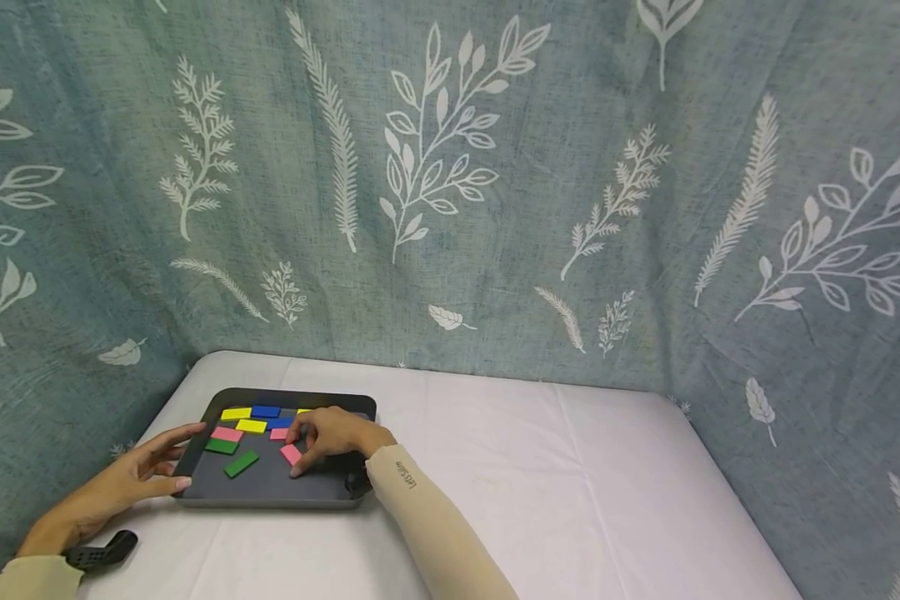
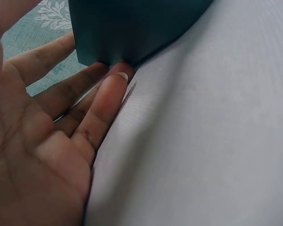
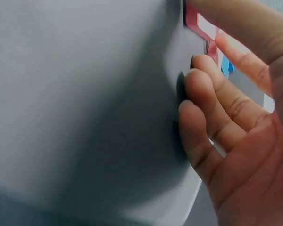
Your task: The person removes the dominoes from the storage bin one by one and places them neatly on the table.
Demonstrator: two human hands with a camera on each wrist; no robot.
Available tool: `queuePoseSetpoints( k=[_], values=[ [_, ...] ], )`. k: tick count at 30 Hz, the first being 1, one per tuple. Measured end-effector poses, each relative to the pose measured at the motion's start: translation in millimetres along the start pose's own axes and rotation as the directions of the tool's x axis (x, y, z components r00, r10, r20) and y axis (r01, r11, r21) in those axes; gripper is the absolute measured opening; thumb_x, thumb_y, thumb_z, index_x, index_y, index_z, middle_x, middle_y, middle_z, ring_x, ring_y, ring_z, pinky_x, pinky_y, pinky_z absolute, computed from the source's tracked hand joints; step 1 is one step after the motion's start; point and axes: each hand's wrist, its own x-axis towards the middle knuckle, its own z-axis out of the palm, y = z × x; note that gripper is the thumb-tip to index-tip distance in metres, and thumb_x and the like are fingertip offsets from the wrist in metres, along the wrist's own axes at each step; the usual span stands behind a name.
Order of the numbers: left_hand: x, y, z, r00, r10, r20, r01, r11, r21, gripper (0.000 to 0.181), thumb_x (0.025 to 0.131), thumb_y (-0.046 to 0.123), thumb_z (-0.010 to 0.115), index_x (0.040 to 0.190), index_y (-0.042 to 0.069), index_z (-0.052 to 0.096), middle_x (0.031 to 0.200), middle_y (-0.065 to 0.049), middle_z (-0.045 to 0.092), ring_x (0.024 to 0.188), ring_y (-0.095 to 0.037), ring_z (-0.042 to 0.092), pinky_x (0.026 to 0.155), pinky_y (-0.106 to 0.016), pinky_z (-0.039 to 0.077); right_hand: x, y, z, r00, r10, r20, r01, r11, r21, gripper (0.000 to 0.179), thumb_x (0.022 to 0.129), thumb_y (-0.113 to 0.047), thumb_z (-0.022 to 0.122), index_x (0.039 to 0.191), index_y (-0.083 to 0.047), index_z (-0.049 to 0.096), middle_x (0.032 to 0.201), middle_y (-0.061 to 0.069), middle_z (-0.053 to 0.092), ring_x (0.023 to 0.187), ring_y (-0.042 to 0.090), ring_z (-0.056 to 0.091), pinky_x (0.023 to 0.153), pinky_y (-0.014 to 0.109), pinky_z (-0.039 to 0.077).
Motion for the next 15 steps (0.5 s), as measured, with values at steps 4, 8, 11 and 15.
queuePoseSetpoints(
  k=[4, 8, 11, 15],
  values=[
    [-0.6, 0.1, -0.3, 1.000, -0.005, 0.002, 0.005, 1.000, -0.008, 0.090, 0.093, 0.028, 0.078, 0.164, 0.022, 0.023, 0.158, -0.020, 0.036, 0.125, -0.037, 0.048, 0.091, -0.055, 0.044, -0.6, 3.4, -0.8, 1.000, 0.007, 0.017, -0.007, 1.000, 0.001, 0.046, 0.081, -0.032, 0.090, 0.121, -0.026, 0.069, 0.083, -0.005, 0.064, 0.076, 0.006, 0.056, 0.070, 0.021, 0.046],
    [0.4, 1.1, 0.1, 1.000, -0.016, -0.003, 0.016, 1.000, -0.019, 0.091, 0.093, 0.029, 0.079, 0.164, 0.022, 0.024, 0.155, -0.021, 0.039, 0.126, -0.038, 0.049, 0.091, -0.054, 0.045, -1.2, 5.0, -2.0, 1.000, 0.011, 0.028, -0.011, 1.000, 0.004, 0.041, 0.082, -0.028, 0.089, 0.118, -0.024, 0.071, 0.081, -0.005, 0.065, 0.074, 0.007, 0.057, 0.069, 0.021, 0.047],
    [0.8, 1.7, 0.3, 1.000, -0.019, -0.005, 0.019, 1.000, -0.024, 0.091, 0.092, 0.029, 0.080, 0.164, 0.022, 0.024, 0.153, -0.021, 0.041, 0.126, -0.038, 0.049, 0.091, -0.053, 0.046, -1.7, 4.8, -2.7, 1.000, 0.017, 0.027, -0.017, 1.000, -0.002, 0.038, 0.082, -0.028, 0.089, 0.116, -0.023, 0.071, 0.081, -0.005, 0.065, 0.074, 0.006, 0.058, 0.069, 0.021, 0.047],
    [0.6, 2.0, -0.3, 1.000, -0.017, -0.005, 0.017, 0.999, -0.028, 0.091, 0.092, 0.029, 0.079, 0.164, 0.021, 0.025, 0.153, -0.021, 0.041, 0.125, -0.037, 0.049, 0.091, -0.052, 0.046, -2.4, 2.9, -3.0, 1.000, 0.022, 0.019, -0.022, 1.000, -0.011, 0.037, 0.083, -0.031, 0.089, 0.114, -0.023, 0.071, 0.080, -0.006, 0.065, 0.074, 0.006, 0.058, 0.069, 0.021, 0.047]
  ],
)
